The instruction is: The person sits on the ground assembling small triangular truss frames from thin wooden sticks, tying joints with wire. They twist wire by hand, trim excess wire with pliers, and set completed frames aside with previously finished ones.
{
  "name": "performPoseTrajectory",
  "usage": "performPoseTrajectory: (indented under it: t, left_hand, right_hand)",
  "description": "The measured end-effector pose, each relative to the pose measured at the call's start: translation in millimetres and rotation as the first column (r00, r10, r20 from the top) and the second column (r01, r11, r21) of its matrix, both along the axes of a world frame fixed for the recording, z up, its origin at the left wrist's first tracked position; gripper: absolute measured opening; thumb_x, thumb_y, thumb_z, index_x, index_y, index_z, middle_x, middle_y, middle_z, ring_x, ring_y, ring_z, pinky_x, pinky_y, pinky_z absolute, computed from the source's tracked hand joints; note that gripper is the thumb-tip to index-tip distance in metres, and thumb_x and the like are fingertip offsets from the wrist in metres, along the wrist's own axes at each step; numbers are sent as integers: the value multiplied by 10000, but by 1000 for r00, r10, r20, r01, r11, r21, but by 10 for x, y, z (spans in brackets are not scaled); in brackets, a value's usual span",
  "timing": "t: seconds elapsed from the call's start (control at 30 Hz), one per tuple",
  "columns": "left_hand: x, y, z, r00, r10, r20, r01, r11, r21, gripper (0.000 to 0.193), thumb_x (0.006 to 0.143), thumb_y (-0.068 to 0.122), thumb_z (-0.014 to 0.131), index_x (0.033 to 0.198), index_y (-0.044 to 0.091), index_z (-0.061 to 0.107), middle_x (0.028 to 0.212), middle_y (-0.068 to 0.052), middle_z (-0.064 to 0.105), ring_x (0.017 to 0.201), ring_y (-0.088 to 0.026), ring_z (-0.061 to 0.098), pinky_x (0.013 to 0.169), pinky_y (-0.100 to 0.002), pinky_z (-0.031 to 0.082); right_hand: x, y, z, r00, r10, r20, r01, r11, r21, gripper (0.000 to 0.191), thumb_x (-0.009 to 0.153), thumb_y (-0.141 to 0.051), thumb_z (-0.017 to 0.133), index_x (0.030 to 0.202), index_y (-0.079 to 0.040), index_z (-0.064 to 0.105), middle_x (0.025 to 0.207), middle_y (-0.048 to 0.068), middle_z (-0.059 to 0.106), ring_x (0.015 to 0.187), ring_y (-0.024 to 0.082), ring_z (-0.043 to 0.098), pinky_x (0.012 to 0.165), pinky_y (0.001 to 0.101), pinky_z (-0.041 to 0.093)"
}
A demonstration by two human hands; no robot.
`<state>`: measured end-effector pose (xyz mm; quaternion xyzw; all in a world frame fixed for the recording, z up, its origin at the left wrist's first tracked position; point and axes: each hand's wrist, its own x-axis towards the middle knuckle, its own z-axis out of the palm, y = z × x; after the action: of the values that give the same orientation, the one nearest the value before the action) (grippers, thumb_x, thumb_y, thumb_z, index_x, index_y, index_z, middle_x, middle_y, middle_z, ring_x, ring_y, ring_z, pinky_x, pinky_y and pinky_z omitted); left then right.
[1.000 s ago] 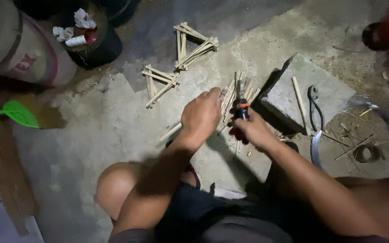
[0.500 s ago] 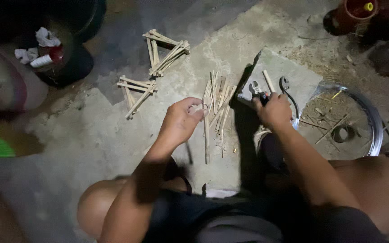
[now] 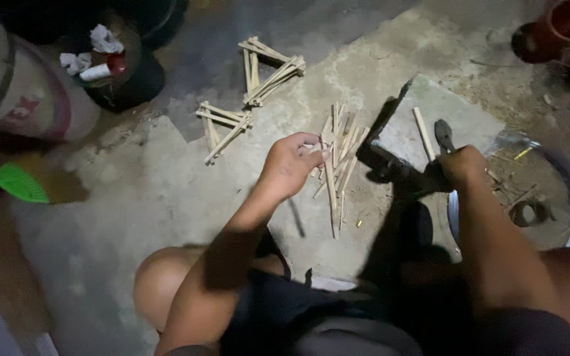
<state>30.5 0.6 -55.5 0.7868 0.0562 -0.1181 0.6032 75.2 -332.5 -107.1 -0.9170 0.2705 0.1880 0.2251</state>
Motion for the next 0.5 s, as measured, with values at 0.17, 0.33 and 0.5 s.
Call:
performPoseTrajectory:
  t: [0.17, 0.33, 0.5]
  left_hand:
    - [-121, 39, 279, 976, -44, 214, -15, 964, 266, 330, 887, 246, 760, 1154, 56, 723, 859, -156, 744, 779, -246, 729, 719, -353, 566]
    - [-191, 21, 612, 994, -30, 101, -17, 903, 430, 357, 911, 285, 685, 1228, 121, 700, 888, -213, 734, 848, -378, 714, 762, -410, 548]
    - [-124, 18, 705, 977, -61, 204, -37, 897, 441, 365, 928, 303, 678, 1241, 115, 681, 983, -206, 742, 955, -390, 711, 816, -427, 554]
  right_hand:
    - [-89, 99, -146, 717, 313, 623, -34, 908, -417, 274, 826, -229, 785, 935, 1, 685, 870, 274, 683, 769, 489, 659, 711, 588, 519]
    - [49, 228, -26, 611, -24, 792, -76, 993, 89, 196, 1023, -149, 712, 1024, 28, 626, 944, 240, 685, 858, 391, 678, 793, 469, 543]
    - [191, 443, 373, 387, -223, 895, -528, 742, 413, 306, 1186, -100, 520, 1473, 5, 507, 1368, 128, 657, 1231, 292, 720, 962, 335, 576]
